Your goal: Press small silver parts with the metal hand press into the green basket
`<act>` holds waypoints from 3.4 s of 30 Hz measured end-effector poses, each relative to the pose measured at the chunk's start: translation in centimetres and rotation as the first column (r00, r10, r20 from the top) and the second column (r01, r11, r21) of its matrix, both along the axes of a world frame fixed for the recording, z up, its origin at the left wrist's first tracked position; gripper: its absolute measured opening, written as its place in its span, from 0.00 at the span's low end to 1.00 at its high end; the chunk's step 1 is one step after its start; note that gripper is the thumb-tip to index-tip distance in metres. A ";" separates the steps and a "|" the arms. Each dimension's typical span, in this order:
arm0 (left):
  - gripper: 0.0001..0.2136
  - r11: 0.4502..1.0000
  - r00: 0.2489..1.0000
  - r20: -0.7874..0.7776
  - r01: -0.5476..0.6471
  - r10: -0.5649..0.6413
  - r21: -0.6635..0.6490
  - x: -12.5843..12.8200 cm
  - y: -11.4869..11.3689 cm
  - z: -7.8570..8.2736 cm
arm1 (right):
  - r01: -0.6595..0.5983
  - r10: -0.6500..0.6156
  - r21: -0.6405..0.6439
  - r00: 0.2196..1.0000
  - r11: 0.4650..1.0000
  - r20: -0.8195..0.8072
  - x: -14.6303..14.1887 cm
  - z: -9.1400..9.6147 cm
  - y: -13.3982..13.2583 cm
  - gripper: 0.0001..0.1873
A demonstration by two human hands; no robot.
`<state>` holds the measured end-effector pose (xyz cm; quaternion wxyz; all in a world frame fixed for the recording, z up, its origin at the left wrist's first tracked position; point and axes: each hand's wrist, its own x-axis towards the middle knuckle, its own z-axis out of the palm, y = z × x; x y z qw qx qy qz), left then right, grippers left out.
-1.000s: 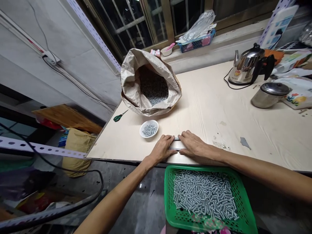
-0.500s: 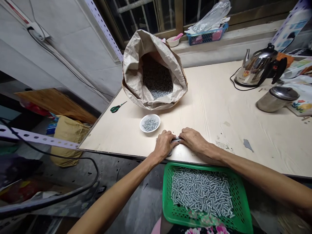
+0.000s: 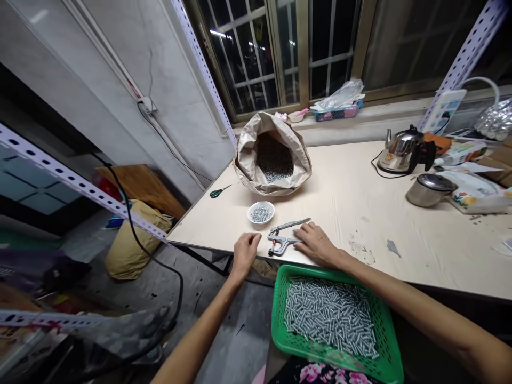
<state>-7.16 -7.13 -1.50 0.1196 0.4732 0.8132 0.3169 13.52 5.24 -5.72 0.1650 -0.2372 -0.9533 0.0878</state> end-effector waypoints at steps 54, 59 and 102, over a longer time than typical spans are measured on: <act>0.10 0.843 0.890 -0.450 -0.188 -0.071 -0.505 -2.6 11.0 1.2 | 0.068 -0.026 0.169 0.971 0.983 -0.239 2.9 -2.9 3.9 0.11; 0.09 0.892 0.902 -0.427 -0.136 -0.069 -0.431 -3.1 10.6 1.0 | 0.045 0.010 0.243 0.975 0.969 -0.222 2.6 -2.7 3.7 0.15; 0.20 0.999 0.479 0.877 0.031 -0.041 0.030 3.1 3.6 0.0 | -0.157 -0.281 -0.672 0.822 0.724 -0.495 -2.3 2.9 -0.6 0.07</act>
